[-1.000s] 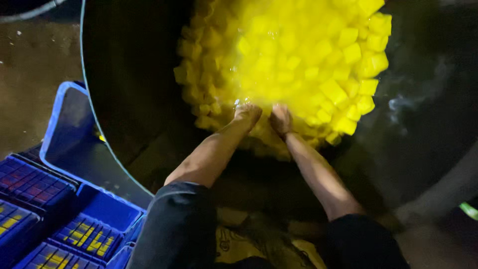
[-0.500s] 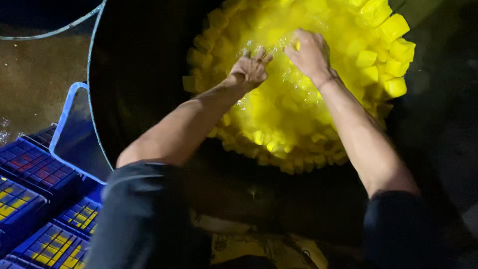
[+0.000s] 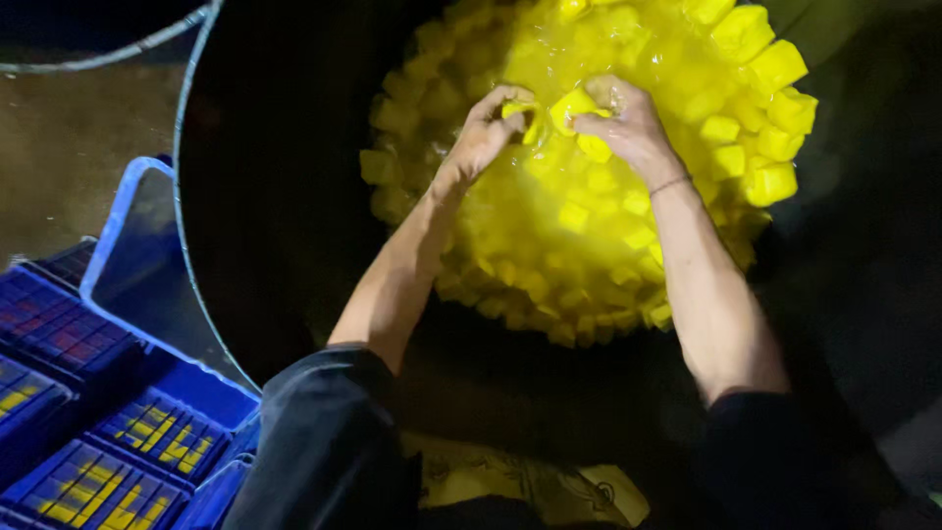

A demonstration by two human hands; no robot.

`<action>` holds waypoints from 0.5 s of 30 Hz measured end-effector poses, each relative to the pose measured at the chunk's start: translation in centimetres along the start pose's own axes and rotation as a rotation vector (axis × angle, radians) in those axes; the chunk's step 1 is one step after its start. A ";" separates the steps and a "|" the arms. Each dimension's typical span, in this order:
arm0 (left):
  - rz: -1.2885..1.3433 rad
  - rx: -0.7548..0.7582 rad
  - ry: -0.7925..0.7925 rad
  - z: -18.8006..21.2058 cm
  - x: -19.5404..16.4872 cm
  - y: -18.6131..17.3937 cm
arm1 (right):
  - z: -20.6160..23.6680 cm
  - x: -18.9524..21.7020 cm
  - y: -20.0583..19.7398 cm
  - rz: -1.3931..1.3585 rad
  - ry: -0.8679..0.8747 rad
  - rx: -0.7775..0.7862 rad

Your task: The person washes yellow block-shaped items in a large water-filled basin, squeezing and rubbing each block by hand before placing it into a blue plastic crate. They repeatedly transfer blocks between the water basin and crates, arranging them in rows.

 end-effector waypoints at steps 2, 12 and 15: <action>0.159 -0.120 -0.059 -0.2 1.4 1.7 | 1.8 -0.2 -0.4 -0.278 0.061 0.004; 1.003 -0.296 -0.025 -1.4 2.9 9.1 | 5.1 2.5 0.1 0.058 -0.227 -0.166; 1.132 -0.158 0.116 -0.5 0.8 10.0 | 5.5 4.3 0.9 0.330 -0.503 -0.133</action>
Point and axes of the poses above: each hand's wrist, its own z-axis away from the middle knuckle, its own y-axis out of the palm, x = y × z, the point moved 3 cm from there along -z, towards the middle knuckle, and after that the axes turned 6 degrees about -z, right-handed, at the moved point
